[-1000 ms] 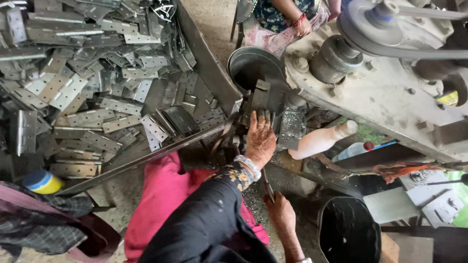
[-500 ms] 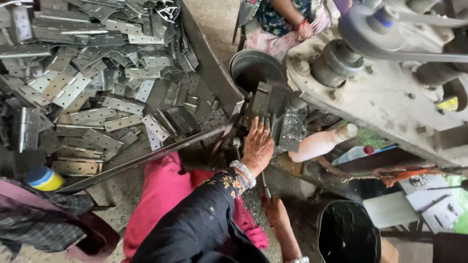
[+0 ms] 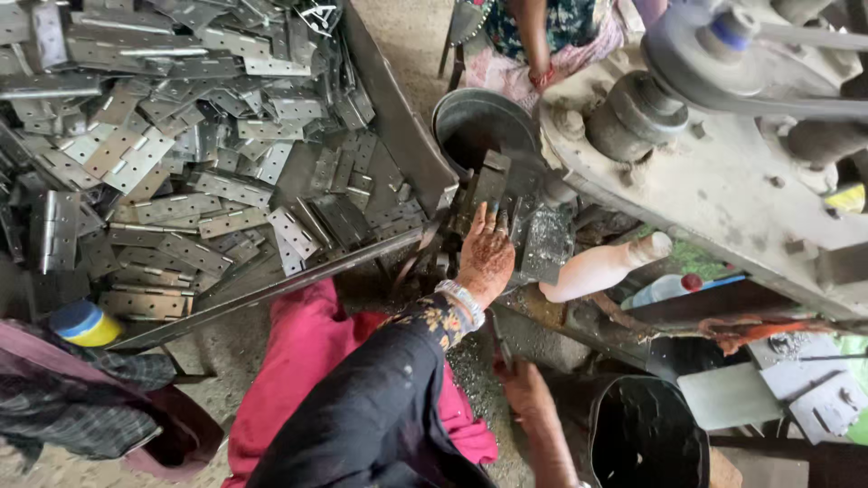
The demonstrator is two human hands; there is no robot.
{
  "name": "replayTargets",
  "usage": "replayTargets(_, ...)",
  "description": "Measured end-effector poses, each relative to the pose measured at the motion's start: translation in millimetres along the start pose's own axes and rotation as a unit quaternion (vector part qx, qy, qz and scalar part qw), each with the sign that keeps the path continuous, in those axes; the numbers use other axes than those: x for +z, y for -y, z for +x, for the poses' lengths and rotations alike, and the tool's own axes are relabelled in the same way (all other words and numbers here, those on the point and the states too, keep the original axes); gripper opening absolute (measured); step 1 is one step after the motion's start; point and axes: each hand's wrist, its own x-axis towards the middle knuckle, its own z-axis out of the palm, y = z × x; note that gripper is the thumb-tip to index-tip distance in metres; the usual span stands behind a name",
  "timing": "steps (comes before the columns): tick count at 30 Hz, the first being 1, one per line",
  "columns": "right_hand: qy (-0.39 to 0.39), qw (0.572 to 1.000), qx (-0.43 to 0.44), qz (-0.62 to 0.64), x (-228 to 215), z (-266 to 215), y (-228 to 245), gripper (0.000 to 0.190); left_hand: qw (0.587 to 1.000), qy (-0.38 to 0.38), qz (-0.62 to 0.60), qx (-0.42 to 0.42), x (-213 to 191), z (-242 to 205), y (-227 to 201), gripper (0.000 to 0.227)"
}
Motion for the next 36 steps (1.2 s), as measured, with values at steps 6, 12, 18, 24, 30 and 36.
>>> replayTargets(6, -0.065, 0.995, -0.041, -0.071, 0, -7, 12, 0.054, 1.000, 0.010, 0.010, -0.019, -14, 15, -4, 0.043)
replayTargets(12, 0.027, 0.998, 0.057, 0.013, 5, -3, -6, 0.044, 0.998, 0.046, -0.029, -0.015, -8, 7, -1, 0.043)
replayTargets(18, -0.102, 0.968, -0.173, -0.151, 11, 23, -38, 0.042, 0.997, 0.038, 0.032, -0.051, -9, 38, -18, 0.050)
replayTargets(24, 0.004, 0.999, 0.036, -0.002, 28, -19, -10, 0.048, 0.984, -0.153, -0.095, -0.011, -11, -15, 14, 0.037)
replayTargets(30, -0.342, 0.916, -0.205, 0.043, -52, -58, 67, 0.030, 0.966, -0.104, -0.164, -0.168, 3, -92, 126, 0.020)
replayTargets(36, -0.369, 0.901, -0.223, -0.047, -97, -69, 120, 0.029, 0.961, -0.076, 0.017, -0.264, 29, -77, 229, 0.065)
